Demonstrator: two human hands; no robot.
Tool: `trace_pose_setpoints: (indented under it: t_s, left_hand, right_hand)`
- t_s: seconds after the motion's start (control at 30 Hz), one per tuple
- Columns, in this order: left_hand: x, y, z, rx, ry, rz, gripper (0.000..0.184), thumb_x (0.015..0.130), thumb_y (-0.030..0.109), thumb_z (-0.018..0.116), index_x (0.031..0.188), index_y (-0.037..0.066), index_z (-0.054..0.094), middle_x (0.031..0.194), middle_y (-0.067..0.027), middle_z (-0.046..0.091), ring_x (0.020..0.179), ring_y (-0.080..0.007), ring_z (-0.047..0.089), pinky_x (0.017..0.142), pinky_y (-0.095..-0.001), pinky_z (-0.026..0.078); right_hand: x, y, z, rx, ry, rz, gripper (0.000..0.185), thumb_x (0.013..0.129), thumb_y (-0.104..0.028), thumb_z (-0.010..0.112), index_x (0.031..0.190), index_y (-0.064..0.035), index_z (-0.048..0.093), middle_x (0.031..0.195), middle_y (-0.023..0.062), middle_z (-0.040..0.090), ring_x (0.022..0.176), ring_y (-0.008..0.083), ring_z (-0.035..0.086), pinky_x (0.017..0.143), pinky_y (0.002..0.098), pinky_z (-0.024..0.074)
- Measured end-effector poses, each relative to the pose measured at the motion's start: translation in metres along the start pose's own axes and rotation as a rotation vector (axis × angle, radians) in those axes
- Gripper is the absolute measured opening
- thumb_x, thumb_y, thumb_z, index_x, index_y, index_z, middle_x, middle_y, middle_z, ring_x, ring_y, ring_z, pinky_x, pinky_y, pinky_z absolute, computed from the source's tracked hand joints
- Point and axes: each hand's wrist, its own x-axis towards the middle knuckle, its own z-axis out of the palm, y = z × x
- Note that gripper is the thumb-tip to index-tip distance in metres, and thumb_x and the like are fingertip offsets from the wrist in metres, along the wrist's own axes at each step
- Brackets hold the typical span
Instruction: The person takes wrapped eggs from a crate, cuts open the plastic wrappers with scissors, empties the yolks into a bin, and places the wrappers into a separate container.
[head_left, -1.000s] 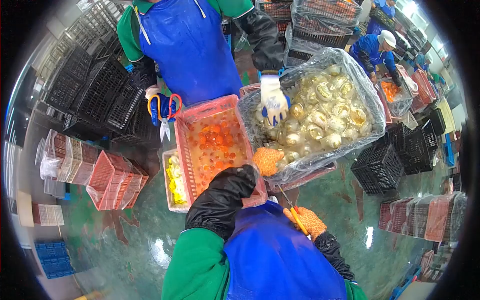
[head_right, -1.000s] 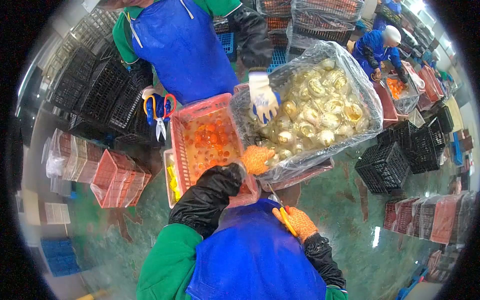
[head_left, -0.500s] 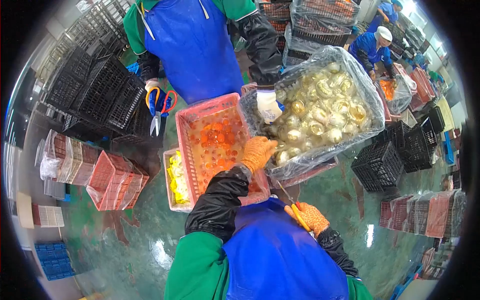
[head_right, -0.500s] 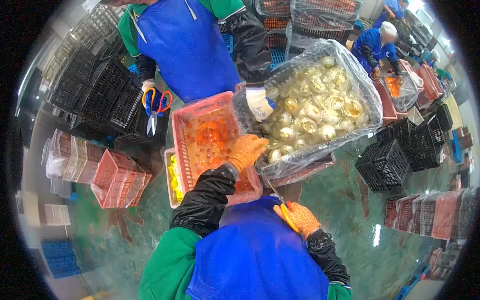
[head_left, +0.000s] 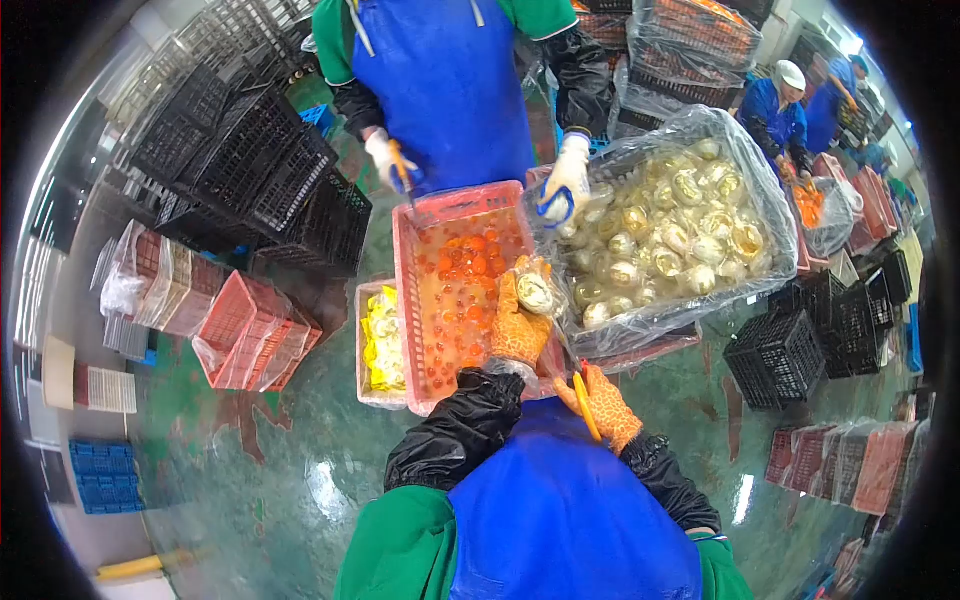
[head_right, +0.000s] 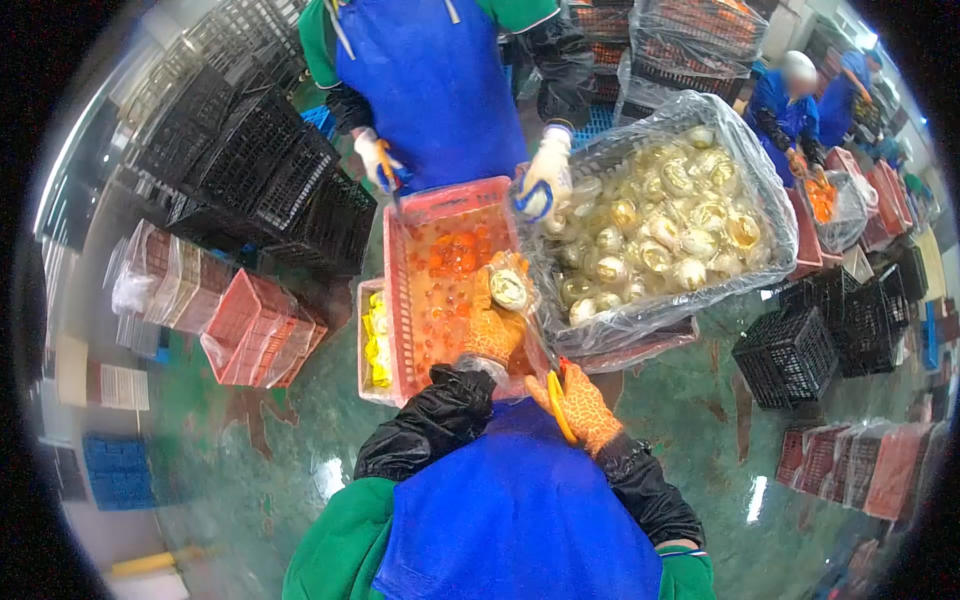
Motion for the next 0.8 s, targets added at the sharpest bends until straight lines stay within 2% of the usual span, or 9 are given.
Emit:
trace_pose_setpoints:
  t_s: [0.2,0.27,0.3,0.37,0.4,0.5,0.57,0.7,0.8]
  left_hand:
    - [-0.022,0.006,-0.008,-0.092,-0.064,-0.116,0.038,0.099,0.026,0.047,0.128,0.001,0.050,0.128,-0.0096,0.056,0.117,-0.0198,0.053,0.099,-0.0331,0.044]
    - [-0.022,0.009,-0.007,-0.070,-0.082,-0.137,0.039,0.098,0.027,0.048,0.127,0.002,0.051,0.126,-0.0093,0.057,0.115,-0.0199,0.053,0.098,-0.0336,0.044]
    - [-0.021,0.011,-0.007,-0.055,-0.085,-0.137,0.039,0.098,0.028,0.049,0.127,0.002,0.051,0.125,-0.0092,0.057,0.114,-0.0200,0.054,0.098,-0.0338,0.045]
    - [-0.017,0.016,-0.010,-0.025,-0.083,-0.135,0.039,0.097,0.029,0.050,0.126,0.002,0.052,0.124,-0.0090,0.058,0.113,-0.0201,0.055,0.097,-0.0344,0.045]
    - [-0.016,0.017,-0.011,-0.012,-0.081,-0.130,0.040,0.097,0.030,0.051,0.126,0.002,0.052,0.123,-0.0089,0.059,0.112,-0.0202,0.055,0.097,-0.0346,0.045]
    - [-0.008,0.021,-0.022,0.021,-0.069,-0.108,0.041,0.096,0.031,0.052,0.125,0.003,0.054,0.121,-0.0086,0.060,0.109,-0.0204,0.057,0.096,-0.0354,0.046]
    - [0.000,0.022,-0.039,0.031,-0.056,-0.096,0.041,0.096,0.033,0.053,0.124,0.003,0.054,0.119,-0.0083,0.061,0.108,-0.0205,0.058,0.095,-0.0359,0.047]
    - [-0.018,0.038,-0.002,0.026,0.027,-0.112,0.040,0.096,0.031,0.052,0.126,0.005,0.052,0.116,-0.0087,0.061,0.105,-0.0221,0.057,0.094,-0.0347,0.047]
    - [-0.010,0.045,-0.033,0.016,0.050,-0.167,0.039,0.096,0.029,0.053,0.127,0.005,0.052,0.115,-0.0089,0.062,0.105,-0.0241,0.057,0.092,-0.0344,0.047]
  right_hand:
    - [0.021,-0.009,0.003,0.030,-0.100,-0.043,0.088,0.078,-0.063,0.061,0.125,0.0090,0.042,0.118,0.0333,0.054,0.114,0.0439,0.052,0.096,0.0430,0.0418]
    - [0.029,0.000,0.010,-0.111,-0.053,-0.230,0.073,0.083,-0.056,0.060,0.118,0.0059,0.046,0.103,0.0274,0.060,0.101,0.0444,0.057,0.085,0.0449,0.0461]
    - [0.031,0.004,0.010,-0.115,-0.058,-0.233,0.073,0.083,-0.056,0.060,0.118,0.0059,0.046,0.103,0.0274,0.060,0.101,0.0444,0.057,0.085,0.0449,0.0461]
    - [0.025,-0.013,0.001,-0.058,-0.097,-0.129,0.065,0.085,-0.052,0.061,0.112,0.0057,0.049,0.091,0.0221,0.062,0.085,0.0356,0.064,0.073,0.0423,0.0503]
    - [0.030,-0.008,0.005,-0.061,-0.102,-0.135,0.065,0.085,-0.052,0.061,0.112,0.0057,0.049,0.091,0.0221,0.062,0.085,0.0356,0.064,0.073,0.0423,0.0503]
    - [0.039,0.003,0.014,0.045,-0.175,-0.125,0.053,0.086,-0.045,0.063,0.104,0.0032,0.052,0.080,0.0152,0.061,0.065,0.0235,0.063,0.056,0.0369,0.0506]
    - [0.025,-0.021,0.005,0.224,-0.236,-0.010,0.045,0.086,-0.040,0.065,0.098,0.0017,0.052,0.075,0.0114,0.059,0.053,0.0165,0.058,0.044,0.0307,0.0466]
    - [0.024,-0.027,0.007,0.226,-0.278,-0.001,0.044,0.087,-0.040,0.064,0.097,0.0016,0.053,0.077,0.0111,0.060,0.057,0.0170,0.060,0.045,0.0295,0.0491]
    - [0.025,-0.032,0.012,0.347,-0.259,0.030,0.042,0.087,-0.039,0.063,0.097,0.0007,0.055,0.079,0.0091,0.061,0.059,0.0167,0.060,0.046,0.0294,0.0512]
